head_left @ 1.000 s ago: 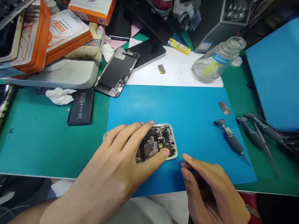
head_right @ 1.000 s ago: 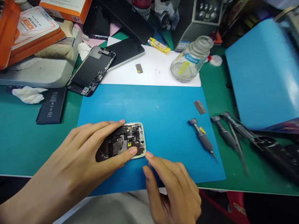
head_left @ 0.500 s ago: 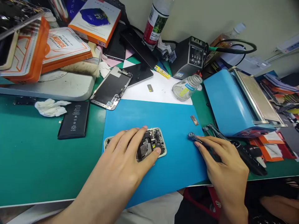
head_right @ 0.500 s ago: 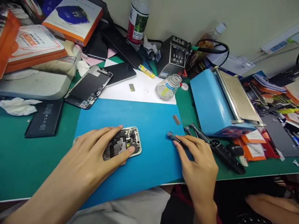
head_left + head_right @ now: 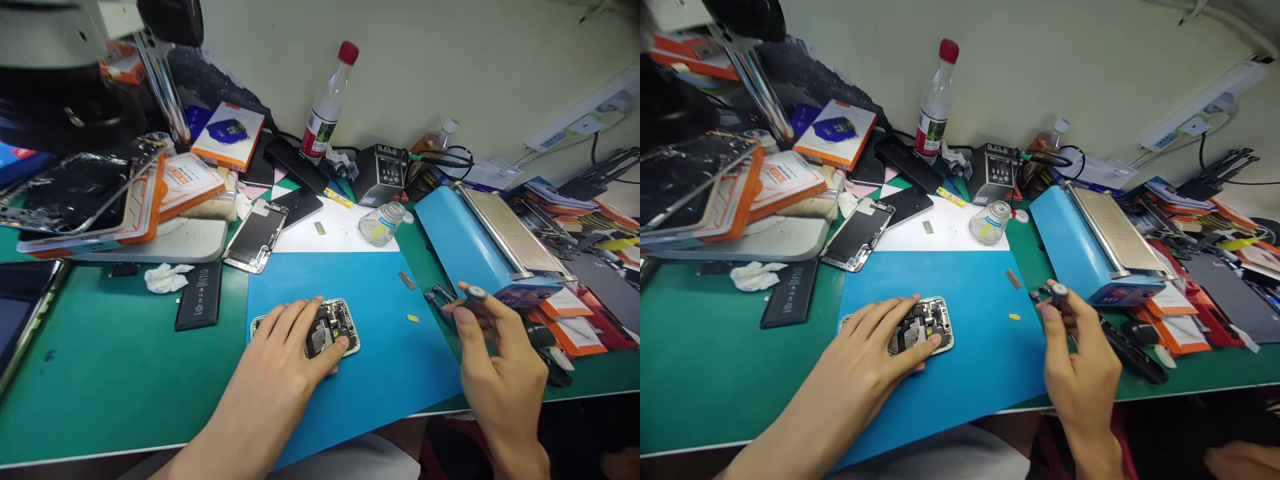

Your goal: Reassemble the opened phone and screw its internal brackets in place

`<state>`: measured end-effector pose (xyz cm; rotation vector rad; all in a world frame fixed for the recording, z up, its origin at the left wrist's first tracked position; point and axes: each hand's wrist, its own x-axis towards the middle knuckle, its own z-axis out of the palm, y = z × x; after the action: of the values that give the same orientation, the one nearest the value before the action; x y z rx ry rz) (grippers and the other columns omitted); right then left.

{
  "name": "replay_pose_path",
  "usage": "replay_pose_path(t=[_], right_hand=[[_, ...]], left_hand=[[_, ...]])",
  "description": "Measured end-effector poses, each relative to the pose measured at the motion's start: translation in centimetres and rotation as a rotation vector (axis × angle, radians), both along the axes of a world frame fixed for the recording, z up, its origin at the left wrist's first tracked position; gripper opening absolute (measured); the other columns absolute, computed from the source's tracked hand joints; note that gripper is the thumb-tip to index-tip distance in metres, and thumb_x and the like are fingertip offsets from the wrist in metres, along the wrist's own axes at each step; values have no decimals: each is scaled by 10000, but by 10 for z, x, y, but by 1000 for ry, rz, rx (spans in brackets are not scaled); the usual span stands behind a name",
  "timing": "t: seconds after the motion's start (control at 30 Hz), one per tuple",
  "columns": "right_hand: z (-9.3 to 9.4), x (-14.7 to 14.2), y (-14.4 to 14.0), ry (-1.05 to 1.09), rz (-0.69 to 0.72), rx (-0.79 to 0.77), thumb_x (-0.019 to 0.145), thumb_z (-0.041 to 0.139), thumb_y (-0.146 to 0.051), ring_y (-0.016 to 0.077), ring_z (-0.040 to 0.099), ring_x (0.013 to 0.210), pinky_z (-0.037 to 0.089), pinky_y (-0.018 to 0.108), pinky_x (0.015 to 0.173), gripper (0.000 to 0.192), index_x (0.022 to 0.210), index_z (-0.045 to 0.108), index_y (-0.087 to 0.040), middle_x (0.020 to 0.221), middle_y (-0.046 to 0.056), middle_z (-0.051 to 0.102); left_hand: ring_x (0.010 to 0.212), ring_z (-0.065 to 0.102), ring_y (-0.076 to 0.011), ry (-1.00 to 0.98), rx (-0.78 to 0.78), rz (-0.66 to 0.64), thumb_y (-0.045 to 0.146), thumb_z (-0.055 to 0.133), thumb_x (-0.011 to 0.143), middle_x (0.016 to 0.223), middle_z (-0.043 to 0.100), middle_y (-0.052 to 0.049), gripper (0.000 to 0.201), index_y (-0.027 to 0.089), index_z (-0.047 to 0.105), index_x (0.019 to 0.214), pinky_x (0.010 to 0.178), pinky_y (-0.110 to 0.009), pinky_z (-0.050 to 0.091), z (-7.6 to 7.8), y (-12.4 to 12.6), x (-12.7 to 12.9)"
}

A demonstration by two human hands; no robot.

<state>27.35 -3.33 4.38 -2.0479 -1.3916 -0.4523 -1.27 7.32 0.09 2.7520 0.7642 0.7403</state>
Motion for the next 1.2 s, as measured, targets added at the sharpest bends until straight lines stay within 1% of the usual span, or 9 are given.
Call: replay_pose_path(t=[0.17, 0.37, 0.57, 0.67, 0.77, 0.83, 0.93, 1.07, 1.2], right_hand=[[-1, 12, 5, -200, 170, -184, 1096, 620, -523, 192, 709, 904, 510, 322, 732, 318, 1135, 821, -279, 1026, 16, 794], [-16, 12, -9, -287, 204, -217, 1122, 584, -444, 205, 705, 1033, 566, 333, 817, 317, 1202, 827, -257, 1122, 32, 789], [-12, 13, -27, -190, 223, -236, 1103, 639, -454, 183, 726, 1053, 611, 335, 889, 295, 1181, 817, -231, 1132, 44, 790], [-8, 12, -21, -54, 174, -129, 1070, 701, -474, 158, 727, 982, 635, 339, 894, 334, 1164, 765, -160, 1098, 59, 765], [0, 10, 4, 165, 104, 80, 1096, 657, -472, 129, 719, 858, 648, 300, 794, 360, 1233, 669, -139, 1113, 66, 745], [5, 9, 31, 343, 128, 160, 1126, 586, -487, 146, 754, 853, 673, 317, 763, 369, 1318, 575, -171, 1204, 89, 745], [10, 6, 75, 562, 237, 148, 1110, 607, -505, 180, 783, 910, 703, 379, 846, 451, 1448, 474, -237, 1239, 93, 760], [6, -1, 117, 715, 354, 75, 1086, 664, -491, 194, 747, 1058, 673, 415, 969, 495, 1453, 597, -166, 1282, 111, 721], [-5, -9, 140, 762, 412, 1, 1077, 678, -485, 215, 704, 1173, 639, 446, 1043, 435, 1373, 667, -168, 1350, 116, 688]], left_hand=[[1344, 721, -410, -27, -1, 1, 285, 629, 1109, 1549, 678, -198, 363, 420, 761, 1420, 958, -636, 675, -1, 2, 1], [1338, 713, -406, -59, -3, 4, 260, 637, 1101, 1538, 686, -173, 377, 442, 770, 1403, 976, -647, 656, -5, 0, 1], [1278, 725, -422, -89, -7, -4, 269, 652, 1086, 1521, 698, -184, 353, 436, 804, 1357, 939, -667, 660, -5, 0, 1], [1275, 726, -414, -90, -6, -4, 280, 655, 1085, 1509, 706, -184, 338, 428, 812, 1345, 938, -660, 665, -3, 1, 0], [1284, 721, -408, -96, -12, -13, 273, 639, 1092, 1499, 711, -182, 332, 413, 818, 1334, 936, -655, 671, 0, 1, 1], [1285, 717, -403, -95, -25, -10, 273, 630, 1097, 1504, 708, -175, 335, 412, 817, 1338, 940, -656, 673, 2, 1, 1], [1292, 707, -391, -94, -43, -7, 278, 624, 1102, 1508, 702, -159, 344, 418, 805, 1359, 951, -652, 675, 4, 1, 1], [1314, 690, -383, -96, -60, -17, 293, 606, 1114, 1515, 692, -151, 341, 416, 796, 1370, 962, -650, 675, 5, 2, 0], [1348, 668, -374, -71, -80, -7, 293, 601, 1119, 1546, 665, -135, 365, 442, 766, 1409, 986, -649, 663, 4, 1, 0]])
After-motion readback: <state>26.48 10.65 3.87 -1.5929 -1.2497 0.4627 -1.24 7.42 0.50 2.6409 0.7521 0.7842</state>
